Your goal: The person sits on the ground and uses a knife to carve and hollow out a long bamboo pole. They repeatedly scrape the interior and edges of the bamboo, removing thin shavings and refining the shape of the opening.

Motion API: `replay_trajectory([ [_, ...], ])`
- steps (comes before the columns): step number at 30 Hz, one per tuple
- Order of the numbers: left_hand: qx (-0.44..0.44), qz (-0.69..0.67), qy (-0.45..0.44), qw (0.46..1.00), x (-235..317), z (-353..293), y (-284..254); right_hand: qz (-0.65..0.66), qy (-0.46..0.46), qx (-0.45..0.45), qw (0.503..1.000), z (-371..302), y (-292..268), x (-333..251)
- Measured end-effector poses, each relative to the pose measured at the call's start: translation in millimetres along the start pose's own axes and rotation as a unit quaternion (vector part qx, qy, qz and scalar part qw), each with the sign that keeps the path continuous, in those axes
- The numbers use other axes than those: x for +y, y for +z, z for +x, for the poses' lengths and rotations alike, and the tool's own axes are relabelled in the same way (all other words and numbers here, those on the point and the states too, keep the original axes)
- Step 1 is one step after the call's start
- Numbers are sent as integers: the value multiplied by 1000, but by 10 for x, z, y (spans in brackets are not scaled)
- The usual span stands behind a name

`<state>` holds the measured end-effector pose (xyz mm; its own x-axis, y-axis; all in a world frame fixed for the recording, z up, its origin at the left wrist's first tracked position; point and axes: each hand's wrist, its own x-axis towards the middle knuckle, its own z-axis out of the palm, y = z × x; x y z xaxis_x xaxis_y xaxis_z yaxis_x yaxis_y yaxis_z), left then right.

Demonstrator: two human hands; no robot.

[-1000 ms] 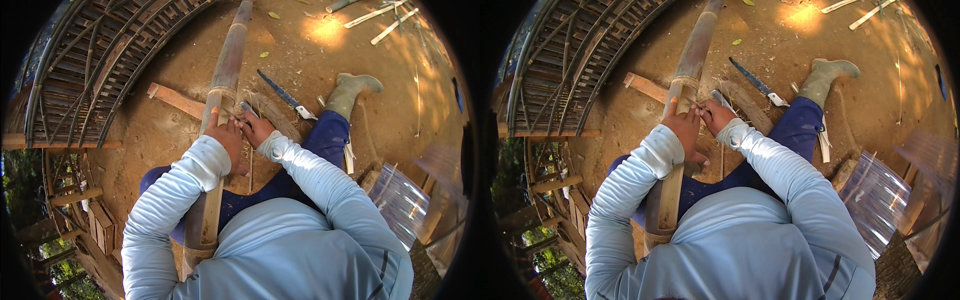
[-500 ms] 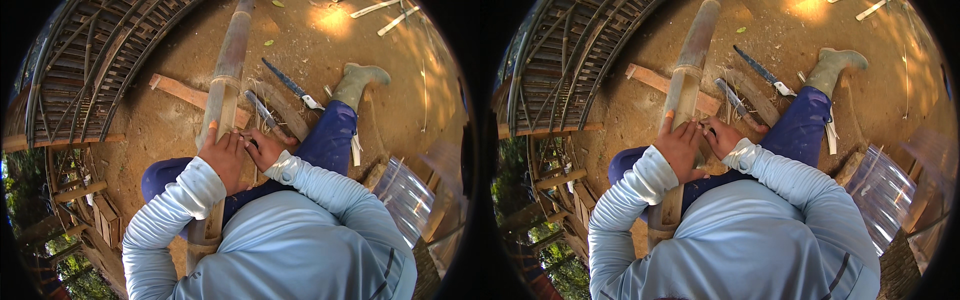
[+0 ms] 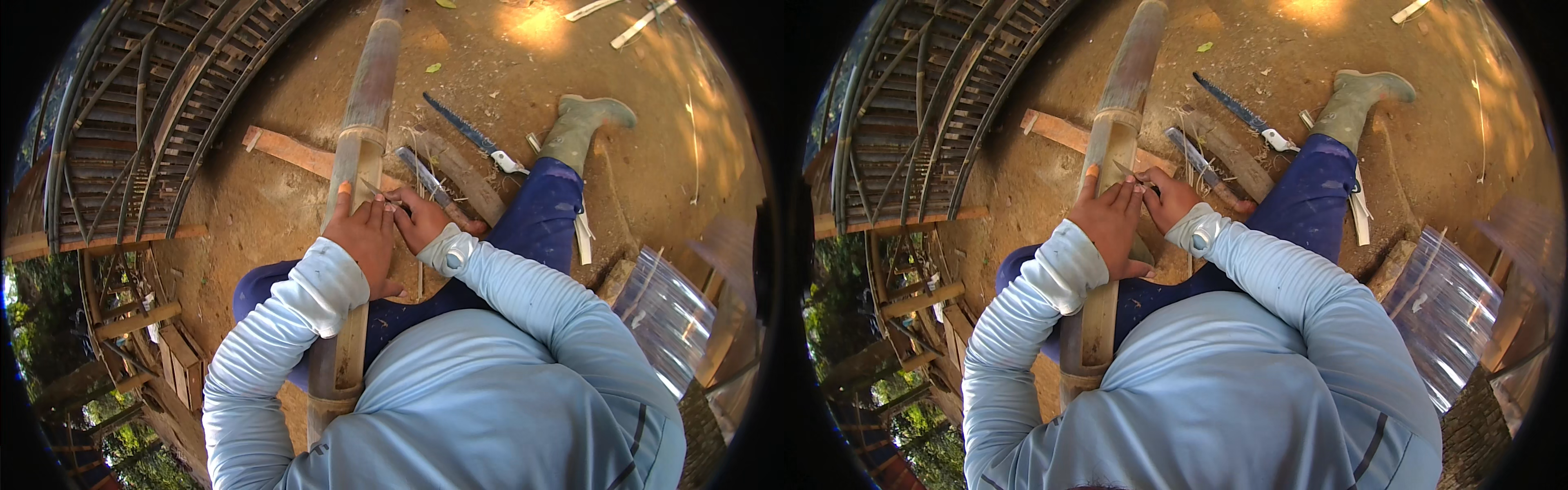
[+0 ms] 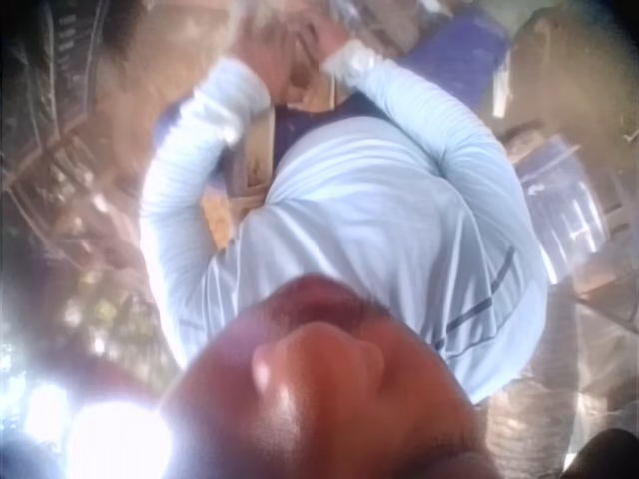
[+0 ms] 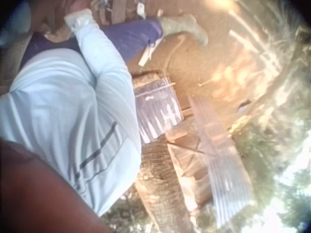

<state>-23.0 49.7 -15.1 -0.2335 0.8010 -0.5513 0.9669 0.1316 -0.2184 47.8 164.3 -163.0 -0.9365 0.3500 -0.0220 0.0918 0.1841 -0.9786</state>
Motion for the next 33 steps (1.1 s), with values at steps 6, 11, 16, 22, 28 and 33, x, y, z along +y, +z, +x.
replay_trajectory([
  [6,-2,-7,-3,1000,-28,68,-16,-6,-30,8,1000,75,-8,95],
  [11,-15,-13,-22,1000,-57,147,-66,-29,-16,17,999,139,10,113],
  [16,-21,1,-19,1000,-99,274,-67,-32,18,27,999,248,-8,149],
  [22,-40,6,-10,999,-65,223,-59,-21,2,14,1000,146,1,136],
  [28,-12,-18,-29,999,-198,441,-33,-15,-35,77,996,484,15,343],
  [33,-37,-5,-14,999,-118,361,-37,-26,-6,40,999,298,-62,239],
])
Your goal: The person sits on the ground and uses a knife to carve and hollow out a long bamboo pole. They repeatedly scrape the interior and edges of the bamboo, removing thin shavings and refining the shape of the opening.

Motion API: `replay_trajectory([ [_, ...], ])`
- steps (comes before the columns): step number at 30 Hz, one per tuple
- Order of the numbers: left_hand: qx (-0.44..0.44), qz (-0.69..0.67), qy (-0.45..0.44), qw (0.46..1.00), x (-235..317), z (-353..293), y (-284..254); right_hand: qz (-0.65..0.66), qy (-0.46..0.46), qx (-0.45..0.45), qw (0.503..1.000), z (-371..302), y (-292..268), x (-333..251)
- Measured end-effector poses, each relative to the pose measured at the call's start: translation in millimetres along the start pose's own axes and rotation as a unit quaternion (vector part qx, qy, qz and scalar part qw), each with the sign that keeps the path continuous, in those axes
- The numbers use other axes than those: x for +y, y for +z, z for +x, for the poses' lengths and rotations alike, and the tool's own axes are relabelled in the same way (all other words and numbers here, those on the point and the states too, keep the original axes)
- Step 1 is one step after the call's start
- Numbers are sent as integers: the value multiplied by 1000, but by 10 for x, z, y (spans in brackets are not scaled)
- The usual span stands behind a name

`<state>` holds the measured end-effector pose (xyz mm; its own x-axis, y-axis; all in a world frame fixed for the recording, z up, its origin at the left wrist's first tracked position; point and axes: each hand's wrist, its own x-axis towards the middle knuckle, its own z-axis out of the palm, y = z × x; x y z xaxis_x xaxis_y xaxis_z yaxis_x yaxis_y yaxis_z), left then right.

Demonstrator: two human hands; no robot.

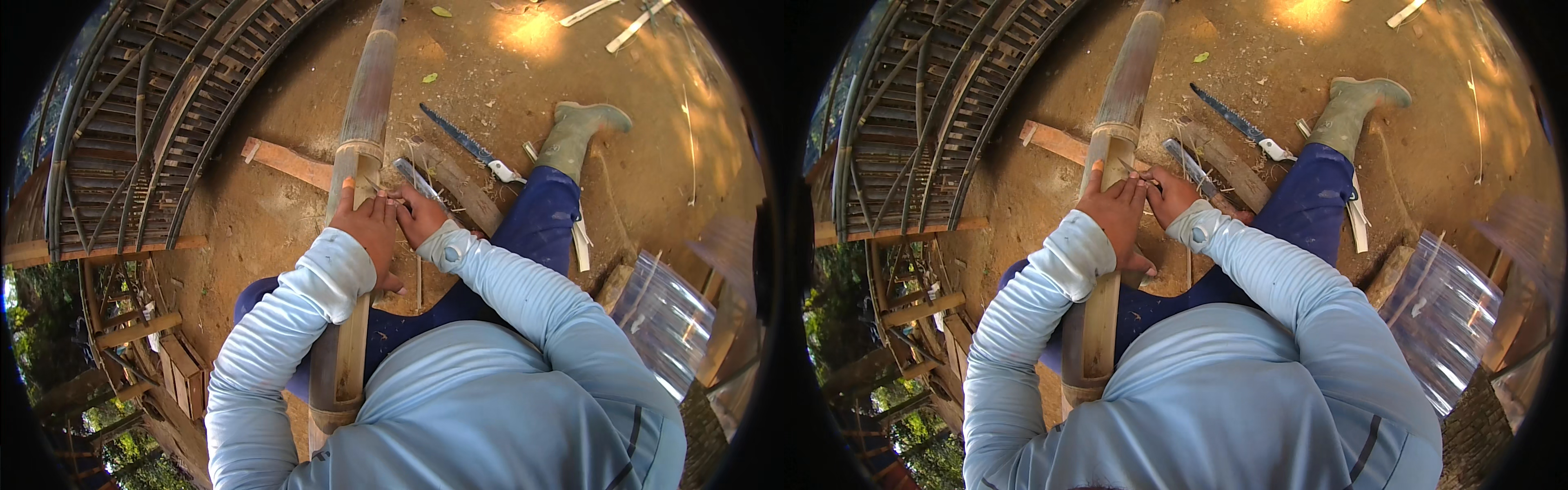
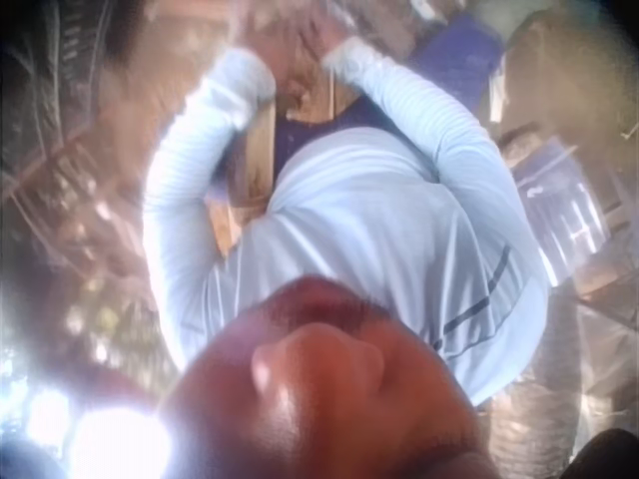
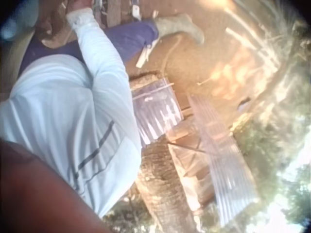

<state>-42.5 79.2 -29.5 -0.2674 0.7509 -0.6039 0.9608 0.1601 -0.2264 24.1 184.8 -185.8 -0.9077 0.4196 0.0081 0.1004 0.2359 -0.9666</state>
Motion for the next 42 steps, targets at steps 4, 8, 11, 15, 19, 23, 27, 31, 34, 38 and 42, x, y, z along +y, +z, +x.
replay_trajectory([
  [4,7,-42,-10,999,-79,137,-93,22,-38,17,999,145,42,137],
  [8,9,28,-9,1000,-25,36,0,-6,-34,32,999,21,144,109],
  [11,-1,20,-6,1000,-8,68,-11,-11,-24,30,999,57,98,117],
  [15,-20,0,-22,1000,-67,136,-80,-12,-23,22,999,164,128,127],
  [19,-15,11,-10,1000,-33,92,-9,-22,22,9,999,67,114,73],
  [23,-6,6,-17,1000,-79,133,-29,-4,-24,41,999,252,118,149],
  [27,-3,7,-9,1000,-71,146,-43,-30,-35,26,999,131,122,272],
  [31,10,-11,-15,1000,-117,212,-44,-34,-40,20,998,305,29,237],
  [34,55,-58,19,997,-118,51,28,-41,-62,-12,997,281,-44,171],
  [38,118,-146,88,978,-27,-441,117,-22,-42,-41,998,56,-171,226],
  [42,197,-227,55,952,43,-728,267,12,7,28,1000,-88,-195,250],
])
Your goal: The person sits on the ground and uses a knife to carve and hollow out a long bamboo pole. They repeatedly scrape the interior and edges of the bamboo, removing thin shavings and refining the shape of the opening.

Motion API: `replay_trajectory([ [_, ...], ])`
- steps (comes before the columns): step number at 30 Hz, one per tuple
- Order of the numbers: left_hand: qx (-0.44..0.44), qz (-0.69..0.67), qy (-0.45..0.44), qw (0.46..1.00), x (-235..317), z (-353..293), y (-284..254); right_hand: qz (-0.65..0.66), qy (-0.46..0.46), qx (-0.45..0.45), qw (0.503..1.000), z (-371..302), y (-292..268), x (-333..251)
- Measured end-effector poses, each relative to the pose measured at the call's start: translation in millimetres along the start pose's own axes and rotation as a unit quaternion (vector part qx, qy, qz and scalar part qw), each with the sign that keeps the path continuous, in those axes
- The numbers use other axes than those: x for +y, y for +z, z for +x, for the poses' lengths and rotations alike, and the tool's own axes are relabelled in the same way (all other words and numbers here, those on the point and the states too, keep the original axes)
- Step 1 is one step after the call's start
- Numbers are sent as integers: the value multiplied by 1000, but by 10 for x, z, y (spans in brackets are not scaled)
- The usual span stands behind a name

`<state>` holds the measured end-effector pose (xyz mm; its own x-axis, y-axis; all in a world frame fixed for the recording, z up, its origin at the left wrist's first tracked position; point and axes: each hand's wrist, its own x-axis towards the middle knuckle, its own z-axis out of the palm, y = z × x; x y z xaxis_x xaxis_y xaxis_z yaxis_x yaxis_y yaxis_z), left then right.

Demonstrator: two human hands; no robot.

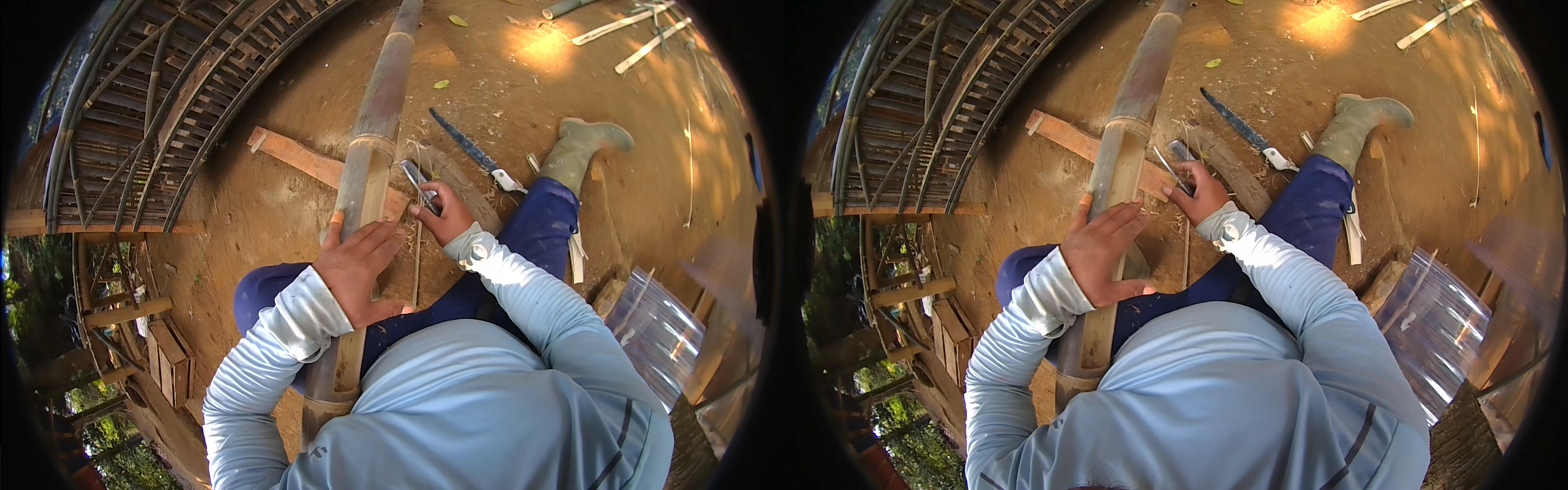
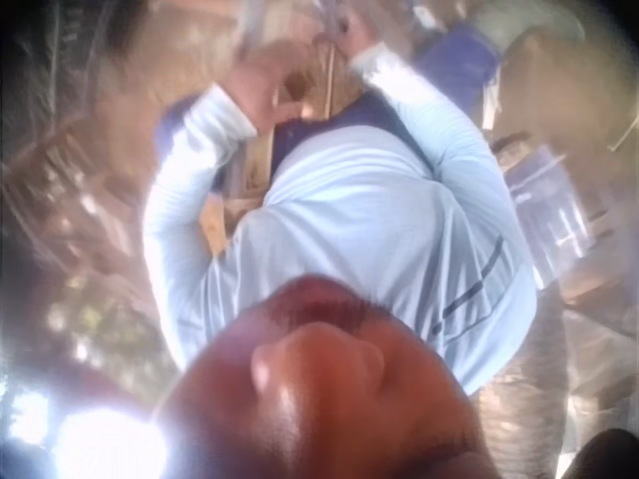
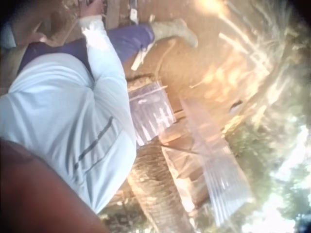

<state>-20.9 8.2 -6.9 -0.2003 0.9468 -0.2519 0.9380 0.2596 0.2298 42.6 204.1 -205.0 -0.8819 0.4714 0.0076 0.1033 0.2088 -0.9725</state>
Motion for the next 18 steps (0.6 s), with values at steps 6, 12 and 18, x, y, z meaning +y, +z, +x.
replay_trajectory([
  [6,12,-10,-3,1000,-55,31,40,101,-1,155,983,478,226,-150],
  [12,8,-51,-5,999,-158,49,89,28,84,116,989,610,477,-265],
  [18,-2,-52,-2,999,-202,47,66,76,122,96,985,605,488,-34],
])
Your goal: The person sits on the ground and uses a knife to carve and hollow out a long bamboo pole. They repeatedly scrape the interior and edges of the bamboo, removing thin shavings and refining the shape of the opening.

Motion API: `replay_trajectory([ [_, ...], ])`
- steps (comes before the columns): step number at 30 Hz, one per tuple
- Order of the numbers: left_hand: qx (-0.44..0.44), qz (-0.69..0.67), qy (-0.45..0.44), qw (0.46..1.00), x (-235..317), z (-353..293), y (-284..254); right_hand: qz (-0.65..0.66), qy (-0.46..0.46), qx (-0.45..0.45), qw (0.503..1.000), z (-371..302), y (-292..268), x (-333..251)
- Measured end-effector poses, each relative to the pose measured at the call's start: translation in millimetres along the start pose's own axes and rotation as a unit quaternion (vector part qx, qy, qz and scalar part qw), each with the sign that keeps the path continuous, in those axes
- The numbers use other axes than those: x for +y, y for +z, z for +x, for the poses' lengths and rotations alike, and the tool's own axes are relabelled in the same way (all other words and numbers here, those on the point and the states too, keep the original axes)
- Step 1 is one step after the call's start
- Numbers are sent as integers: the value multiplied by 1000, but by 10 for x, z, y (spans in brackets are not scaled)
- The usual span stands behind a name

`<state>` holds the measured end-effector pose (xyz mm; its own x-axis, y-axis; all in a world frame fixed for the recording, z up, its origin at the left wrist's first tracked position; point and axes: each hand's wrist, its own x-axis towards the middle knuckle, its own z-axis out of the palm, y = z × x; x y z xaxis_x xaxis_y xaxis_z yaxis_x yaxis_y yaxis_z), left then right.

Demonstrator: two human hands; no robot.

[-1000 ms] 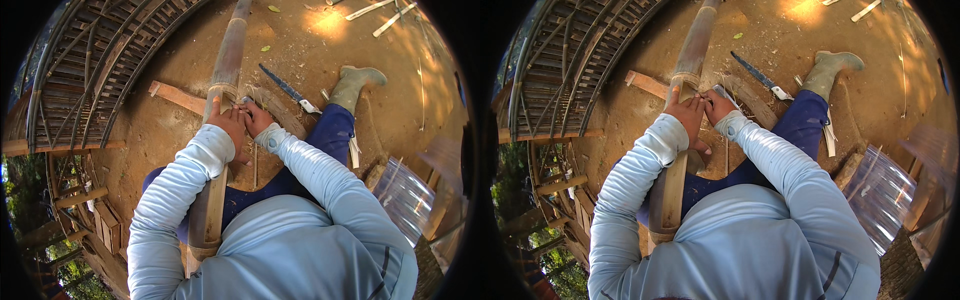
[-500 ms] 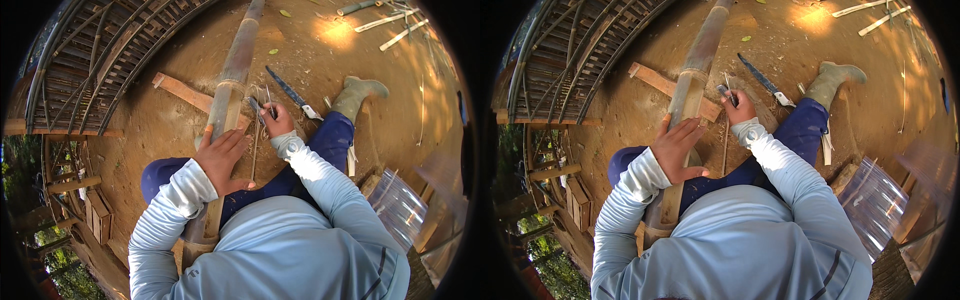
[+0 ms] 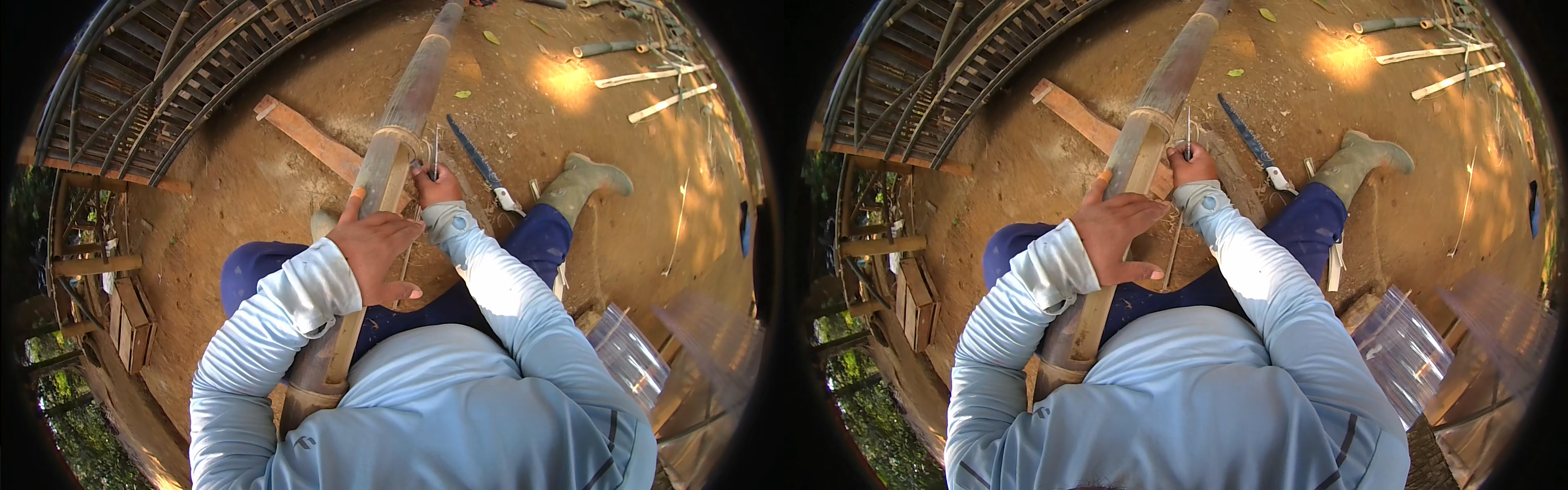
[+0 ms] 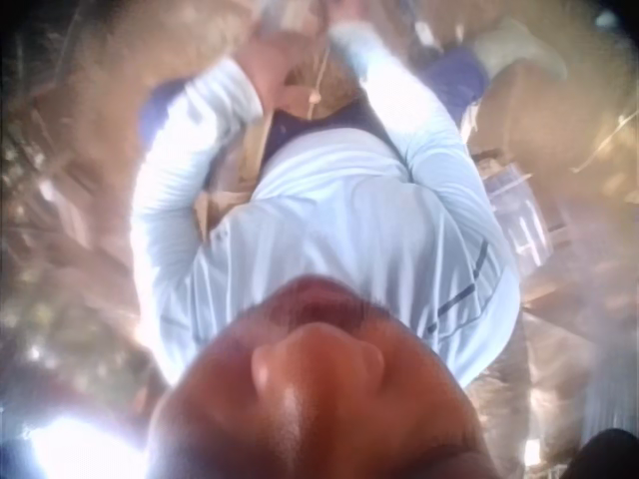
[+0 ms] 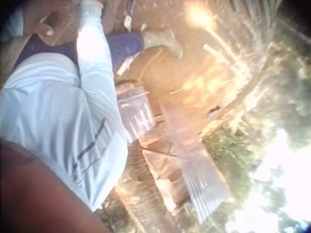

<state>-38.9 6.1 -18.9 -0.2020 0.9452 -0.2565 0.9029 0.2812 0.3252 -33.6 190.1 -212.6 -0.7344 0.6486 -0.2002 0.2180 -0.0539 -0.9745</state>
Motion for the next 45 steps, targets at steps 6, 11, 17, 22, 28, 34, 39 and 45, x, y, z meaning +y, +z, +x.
replay_trajectory([
  [6,6,3,3,1000,-13,-25,0,-162,27,-81,983,-18,-492,556],
  [11,-56,39,7,998,112,-127,-95,-235,-76,-84,965,-457,-837,830],
  [17,-69,126,13,990,273,-157,-70,-205,-50,-236,949,-1124,-959,-355],
  [22,-53,180,5,982,313,-157,-29,-257,-204,-276,903,-1210,-808,-642],
  [28,-89,185,9,979,343,-149,-28,-278,-208,-264,900,-1291,-762,-803],
  [34,-94,192,4,977,366,-144,-34,-288,-173,-270,902,-1260,-742,-897],
  [39,-99,202,-5,974,368,-121,-25,-291,-153,-266,906,-1246,-723,-931],
  [45,-155,221,-27,963,332,70,-103,-326,-109,-264,901,-1092,-667,-889],
])
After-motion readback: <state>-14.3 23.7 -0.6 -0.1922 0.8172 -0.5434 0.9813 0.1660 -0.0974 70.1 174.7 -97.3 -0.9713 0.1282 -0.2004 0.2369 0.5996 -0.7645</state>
